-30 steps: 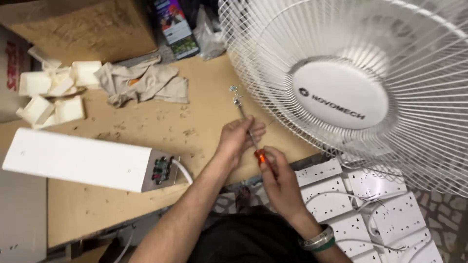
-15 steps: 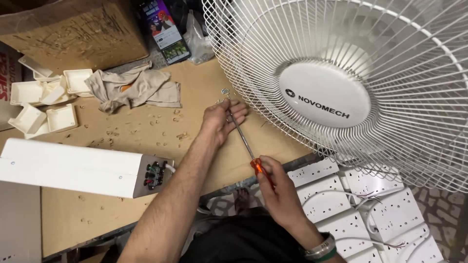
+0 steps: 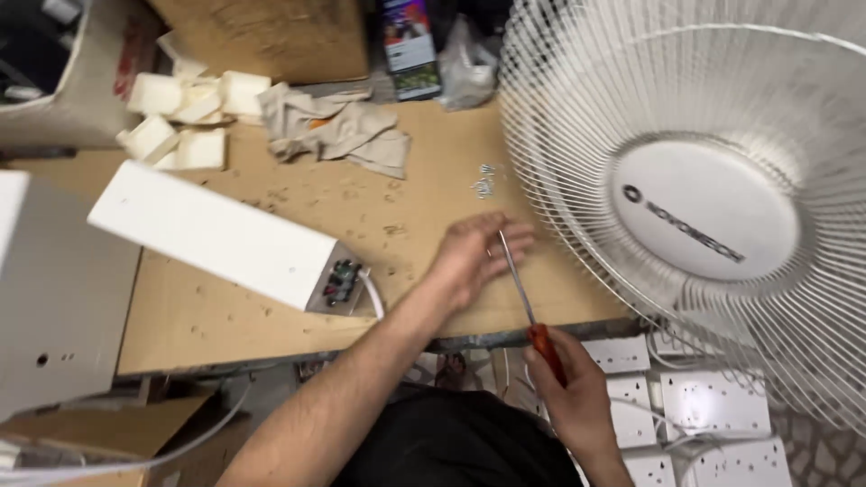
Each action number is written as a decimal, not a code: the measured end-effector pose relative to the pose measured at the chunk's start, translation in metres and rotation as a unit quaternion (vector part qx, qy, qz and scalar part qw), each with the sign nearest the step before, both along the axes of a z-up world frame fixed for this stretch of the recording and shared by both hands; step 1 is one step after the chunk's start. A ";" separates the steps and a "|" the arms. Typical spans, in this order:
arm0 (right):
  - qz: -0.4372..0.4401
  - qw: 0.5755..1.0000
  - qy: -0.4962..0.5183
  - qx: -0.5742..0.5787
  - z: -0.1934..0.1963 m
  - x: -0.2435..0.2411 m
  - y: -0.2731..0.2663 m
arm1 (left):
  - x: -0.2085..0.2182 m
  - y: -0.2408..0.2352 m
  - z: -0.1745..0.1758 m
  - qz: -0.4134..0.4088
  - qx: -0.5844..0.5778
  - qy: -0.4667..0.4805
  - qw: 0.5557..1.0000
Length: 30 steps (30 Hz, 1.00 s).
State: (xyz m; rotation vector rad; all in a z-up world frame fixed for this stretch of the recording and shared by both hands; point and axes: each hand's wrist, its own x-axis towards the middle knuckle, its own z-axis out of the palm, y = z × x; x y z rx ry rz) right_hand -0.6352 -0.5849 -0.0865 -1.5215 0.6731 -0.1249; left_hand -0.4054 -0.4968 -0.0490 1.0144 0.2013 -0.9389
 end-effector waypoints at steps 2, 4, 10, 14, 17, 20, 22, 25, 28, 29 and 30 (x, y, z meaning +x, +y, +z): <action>-0.002 0.999 0.037 0.004 -0.001 -0.002 -0.001 | -0.012 0.012 -0.013 -0.006 -0.007 -0.013 1.000; -0.015 0.997 0.074 0.004 -0.013 -0.011 -0.003 | -0.014 0.022 -0.040 -0.024 -0.017 -0.026 0.999; -0.020 0.999 0.024 0.015 -0.028 -0.026 -0.014 | 0.034 0.034 -0.074 0.085 0.106 -0.303 0.943; -0.031 0.997 0.076 0.006 -0.018 -0.022 -0.004 | 0.052 0.030 -0.040 0.097 0.290 -0.473 0.826; -0.039 0.997 0.065 0.004 -0.016 -0.021 -0.001 | 0.066 0.016 -0.035 0.069 0.342 -0.548 0.761; -0.040 0.997 0.060 0.003 -0.011 -0.025 0.004 | 0.076 0.008 -0.045 0.029 0.364 -0.598 0.713; -0.044 0.997 0.065 -0.005 -0.011 -0.027 0.003 | 0.083 0.001 -0.048 0.011 0.371 -0.621 0.690; -0.062 0.994 0.086 -0.012 -0.016 -0.035 0.002 | 0.086 0.001 -0.050 -0.020 0.387 -0.635 0.669; -0.078 0.993 0.085 -0.010 -0.017 -0.037 0.003 | 0.086 -0.001 -0.047 -0.047 0.396 -0.635 0.661; -0.079 0.993 0.086 -0.008 -0.019 -0.039 0.004 | 0.085 -0.003 -0.044 -0.056 0.403 -0.634 0.658; -0.080 0.993 0.086 -0.006 -0.021 -0.041 0.003 | 0.085 -0.004 -0.041 -0.063 0.409 -0.633 0.654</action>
